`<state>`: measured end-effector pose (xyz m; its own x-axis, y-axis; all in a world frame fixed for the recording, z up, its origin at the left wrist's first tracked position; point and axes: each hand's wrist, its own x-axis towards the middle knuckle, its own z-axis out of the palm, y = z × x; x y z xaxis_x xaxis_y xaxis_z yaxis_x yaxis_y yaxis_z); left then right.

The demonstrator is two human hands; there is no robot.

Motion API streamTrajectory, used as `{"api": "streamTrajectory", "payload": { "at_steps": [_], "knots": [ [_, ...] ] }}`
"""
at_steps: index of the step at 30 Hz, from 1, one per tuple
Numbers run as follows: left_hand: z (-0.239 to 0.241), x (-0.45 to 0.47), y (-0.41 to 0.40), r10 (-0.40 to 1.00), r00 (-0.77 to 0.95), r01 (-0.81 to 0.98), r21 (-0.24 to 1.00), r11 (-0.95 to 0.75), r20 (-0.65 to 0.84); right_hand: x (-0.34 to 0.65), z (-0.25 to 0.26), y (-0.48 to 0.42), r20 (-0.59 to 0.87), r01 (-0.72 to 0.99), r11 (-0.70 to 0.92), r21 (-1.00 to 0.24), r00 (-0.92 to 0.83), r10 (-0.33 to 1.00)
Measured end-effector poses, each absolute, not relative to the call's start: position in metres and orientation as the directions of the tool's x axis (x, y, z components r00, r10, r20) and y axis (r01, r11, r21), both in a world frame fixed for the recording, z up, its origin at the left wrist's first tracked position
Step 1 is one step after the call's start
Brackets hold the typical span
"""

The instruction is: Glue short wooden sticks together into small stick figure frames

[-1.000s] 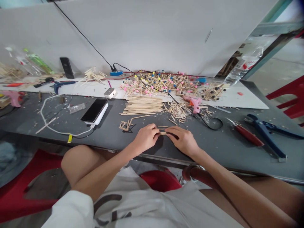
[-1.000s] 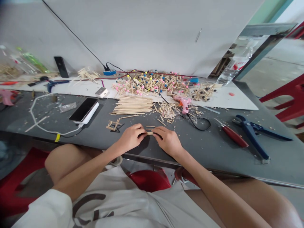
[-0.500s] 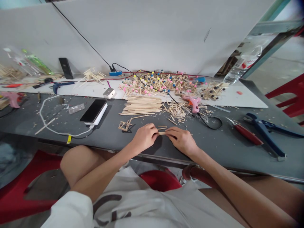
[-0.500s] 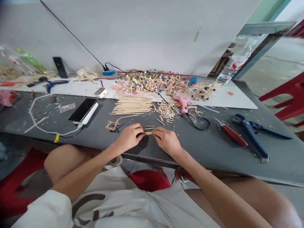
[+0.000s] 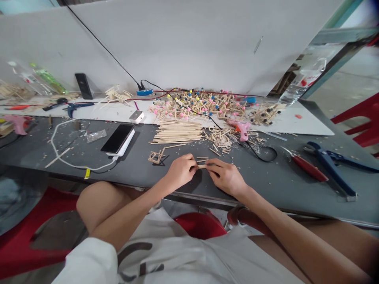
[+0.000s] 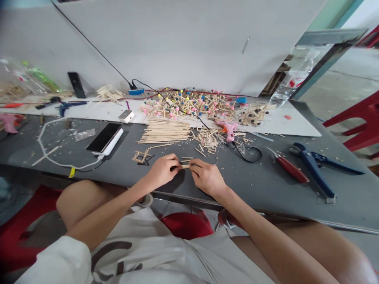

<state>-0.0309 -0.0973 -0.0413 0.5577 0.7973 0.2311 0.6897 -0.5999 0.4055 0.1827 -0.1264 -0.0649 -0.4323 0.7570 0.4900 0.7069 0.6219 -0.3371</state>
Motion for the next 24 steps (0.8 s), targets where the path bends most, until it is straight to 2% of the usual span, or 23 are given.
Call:
{"api": "streamTrajectory", "payload": {
  "at_steps": [7, 17, 24],
  "knots": [
    [-0.0413, -0.0305, -0.0992, 0.801, 0.545, 0.706, 0.380, -0.597, 0.246, 0.1831, -0.0643, -0.1264, 0.528, 0.694, 0.607, -0.388, -0.373, 0.763],
    [-0.0422, -0.0310, -0.0972, 0.804, 0.545, 0.691, 0.417, -0.591, 0.236, 0.1788, -0.0615, -0.1264, 0.449, 0.703, 0.634, -0.321, -0.476, 0.756],
    [-0.0418, -0.0304, -0.0971, 0.809, 0.543, 0.706, 0.400, -0.585, 0.224, 0.1813, -0.0649, -0.1220, 0.456, 0.680, 0.612, -0.405, -0.430, 0.779]
  ]
}}
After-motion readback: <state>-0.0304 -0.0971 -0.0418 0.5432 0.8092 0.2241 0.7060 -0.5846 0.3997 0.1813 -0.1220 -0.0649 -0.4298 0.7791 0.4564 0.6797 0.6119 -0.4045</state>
